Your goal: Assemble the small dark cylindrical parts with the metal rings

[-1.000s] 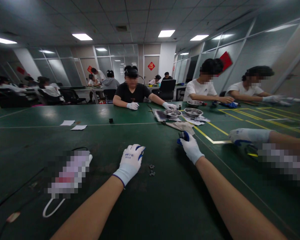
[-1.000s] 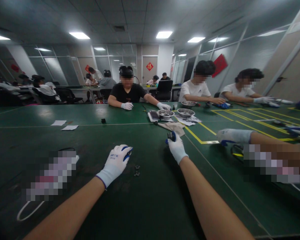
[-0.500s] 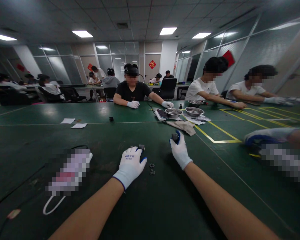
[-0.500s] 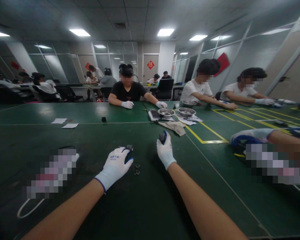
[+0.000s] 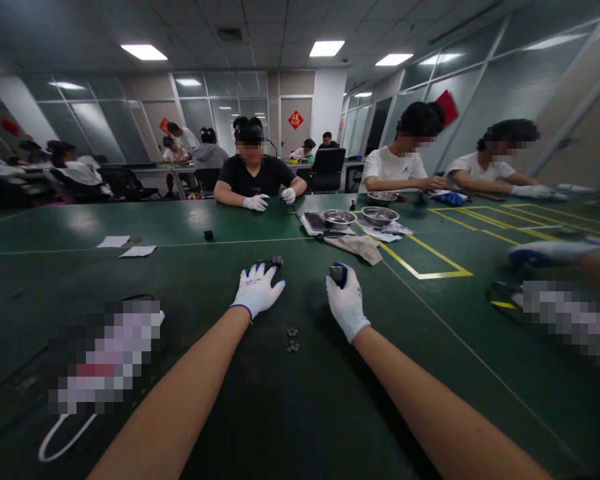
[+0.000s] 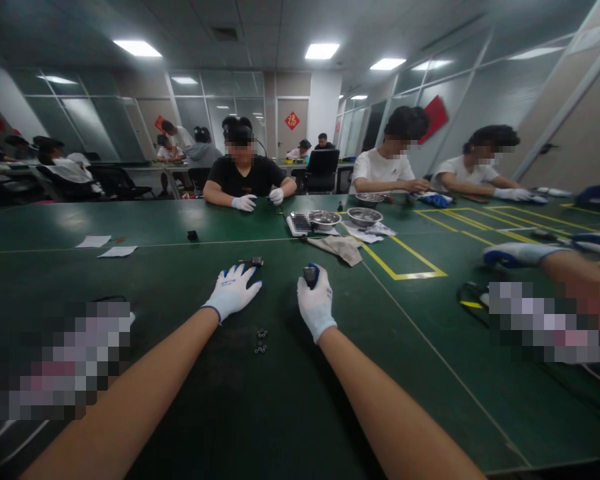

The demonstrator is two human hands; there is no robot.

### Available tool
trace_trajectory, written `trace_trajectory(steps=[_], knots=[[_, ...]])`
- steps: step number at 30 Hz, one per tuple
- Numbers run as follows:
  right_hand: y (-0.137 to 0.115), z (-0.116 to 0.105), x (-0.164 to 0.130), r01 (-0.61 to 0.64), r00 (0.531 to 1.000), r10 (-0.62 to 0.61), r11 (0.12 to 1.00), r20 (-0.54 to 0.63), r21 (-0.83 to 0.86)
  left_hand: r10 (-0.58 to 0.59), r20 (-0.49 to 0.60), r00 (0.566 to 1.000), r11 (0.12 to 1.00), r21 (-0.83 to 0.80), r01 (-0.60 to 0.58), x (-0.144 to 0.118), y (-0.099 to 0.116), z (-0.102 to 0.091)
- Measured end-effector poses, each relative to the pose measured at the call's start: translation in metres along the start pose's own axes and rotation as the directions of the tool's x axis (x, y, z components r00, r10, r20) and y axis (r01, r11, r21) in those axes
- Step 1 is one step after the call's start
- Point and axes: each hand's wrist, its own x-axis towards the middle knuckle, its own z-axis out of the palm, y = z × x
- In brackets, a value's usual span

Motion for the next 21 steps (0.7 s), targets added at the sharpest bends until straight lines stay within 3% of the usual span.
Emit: trace_trajectory(steps=[4,8,13,21], knots=[[0.003,0.001,-0.001,0.027,0.999,-0.028,0.998,0.020,0.059,-0.009,-0.008,1.000,0.999,-0.035,0.009,0.015,-0.001,0.002],[0.005,0.004,-0.004,0.107,0.988,-0.124,0.980,0.093,0.169,0.031,-0.062,0.998,0.987,-0.157,-0.041,0.011,-0.007,0.006],[0.003,0.008,-0.016,0.213,0.949,-0.269,0.932,0.167,0.293,-0.011,-0.087,0.996,0.942,-0.336,-0.019,-0.004,-0.012,0.003],[-0.009,0.019,-0.041,0.190,0.924,-0.273,0.936,0.269,0.296,-0.038,-0.107,0.994,0.842,-0.538,-0.026,-0.048,-0.007,-0.008]])
